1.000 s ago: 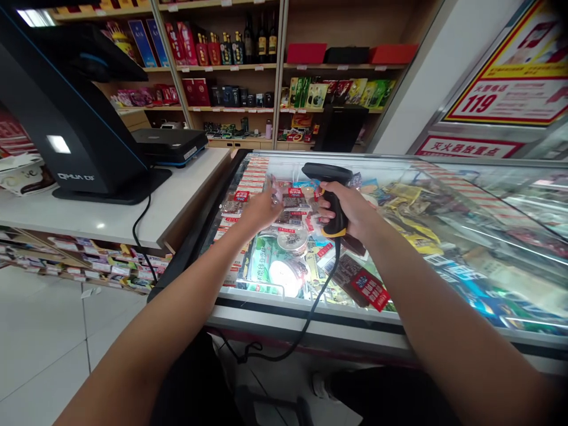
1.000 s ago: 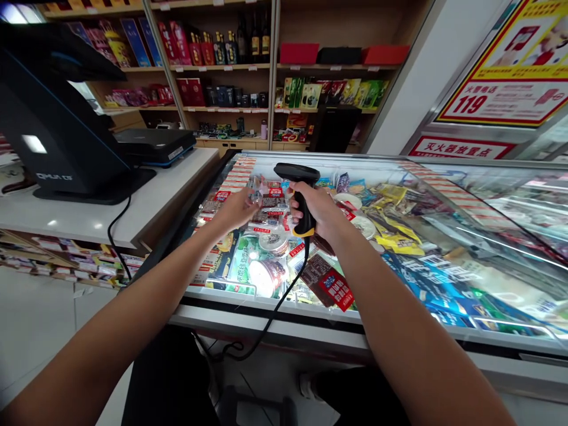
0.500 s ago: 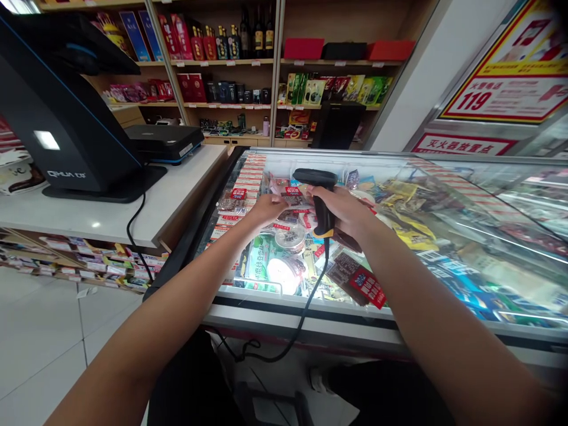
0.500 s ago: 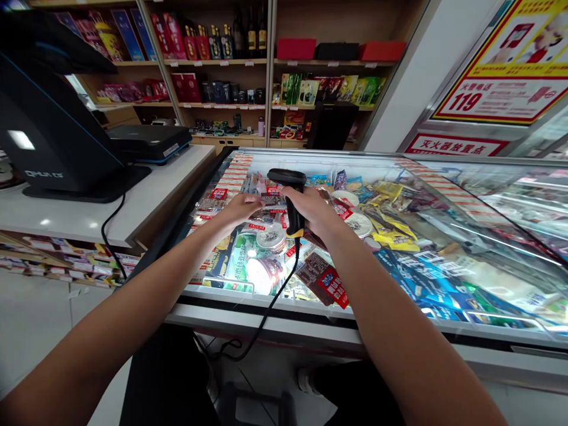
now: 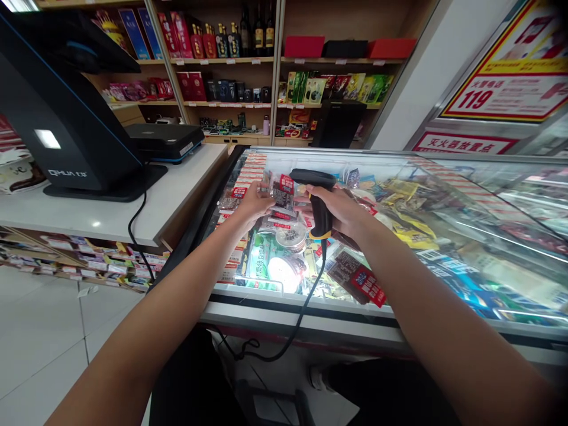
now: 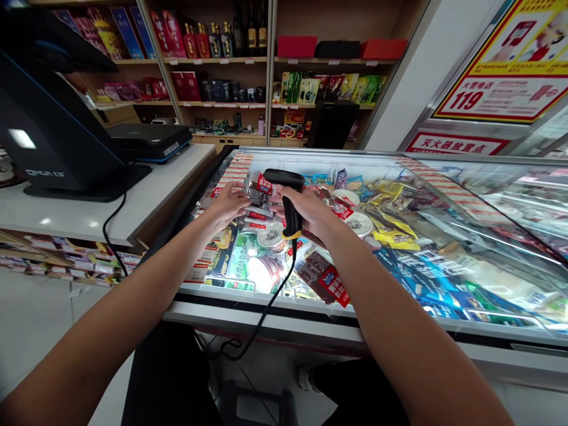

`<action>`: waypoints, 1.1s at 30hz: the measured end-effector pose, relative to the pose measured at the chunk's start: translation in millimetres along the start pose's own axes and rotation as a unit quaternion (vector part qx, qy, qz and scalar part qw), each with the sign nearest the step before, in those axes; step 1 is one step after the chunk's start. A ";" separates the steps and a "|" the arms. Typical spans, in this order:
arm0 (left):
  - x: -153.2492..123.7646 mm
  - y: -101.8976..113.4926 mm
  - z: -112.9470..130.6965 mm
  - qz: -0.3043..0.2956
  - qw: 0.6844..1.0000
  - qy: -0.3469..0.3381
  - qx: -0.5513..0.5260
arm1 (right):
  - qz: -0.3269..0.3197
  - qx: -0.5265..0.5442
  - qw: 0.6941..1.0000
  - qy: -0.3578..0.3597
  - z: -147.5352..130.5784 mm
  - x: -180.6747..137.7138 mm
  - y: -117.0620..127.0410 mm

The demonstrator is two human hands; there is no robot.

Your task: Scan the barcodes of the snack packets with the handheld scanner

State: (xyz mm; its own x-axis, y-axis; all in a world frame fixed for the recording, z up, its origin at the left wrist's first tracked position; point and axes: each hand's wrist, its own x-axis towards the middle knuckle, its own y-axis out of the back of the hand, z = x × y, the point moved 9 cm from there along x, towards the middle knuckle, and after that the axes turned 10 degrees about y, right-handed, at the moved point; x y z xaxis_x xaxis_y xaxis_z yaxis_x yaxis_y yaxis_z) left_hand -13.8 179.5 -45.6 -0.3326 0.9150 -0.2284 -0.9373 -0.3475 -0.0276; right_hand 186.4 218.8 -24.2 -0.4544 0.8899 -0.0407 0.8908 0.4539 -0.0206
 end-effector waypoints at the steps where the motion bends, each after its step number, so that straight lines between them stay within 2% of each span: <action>1: 1.8 9.8 3.8 0.022 1.000 -0.014 -0.003 | -0.012 0.008 1.000 0.007 -2.9 -0.8 -2.0; 5: 6.6 49.2 24.3 0.100 0.991 -0.090 -0.012 | -0.078 -0.012 0.996 0.043 -12.4 -5.7 -10.4; 9: 10.6 71.9 32.7 0.114 0.983 -0.114 -0.084 | -0.118 -0.022 0.992 0.049 -12.2 -11.4 -19.4; 14: 8.2 73.0 35.8 0.100 0.981 -0.109 -0.125 | -0.116 -0.026 0.991 0.055 -12.2 -12.9 -24.4; 22: 10.5 73.2 34.8 0.100 0.984 -0.106 -0.100 | -0.111 -0.034 0.991 0.063 -17.6 -15.2 -22.5; 24: 16.6 85.4 35.2 0.131 0.984 -0.106 -0.050 | -0.108 -0.034 0.991 0.064 -21.6 -17.1 -23.5; 26: 20.9 104.5 37.1 0.195 0.974 -0.103 0.053 | -0.092 -0.025 0.993 0.071 -26.5 -17.7 -22.6; 29: 22.3 125.3 40.4 0.255 0.933 -0.080 0.241 | -0.062 -0.007 0.996 0.067 -28.8 -16.1 -19.5; 31: 17.8 129.2 42.1 0.267 0.895 -0.060 0.351 | -0.049 0.001 0.997 0.062 -28.1 -14.3 -17.4; 33: 9.1 127.3 43.2 0.268 0.868 -0.044 0.415 | -0.041 -0.007 0.997 0.063 -27.9 -12.6 -15.3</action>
State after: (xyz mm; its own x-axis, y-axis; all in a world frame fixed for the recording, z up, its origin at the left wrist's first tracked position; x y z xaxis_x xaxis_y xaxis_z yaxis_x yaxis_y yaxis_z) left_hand -140.7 152.4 -9.2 -0.7168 0.6922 0.0840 -0.3863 -0.4945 0.7786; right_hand 178.5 201.9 4.4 -0.5228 0.8480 0.0872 0.8510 0.5251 -0.0037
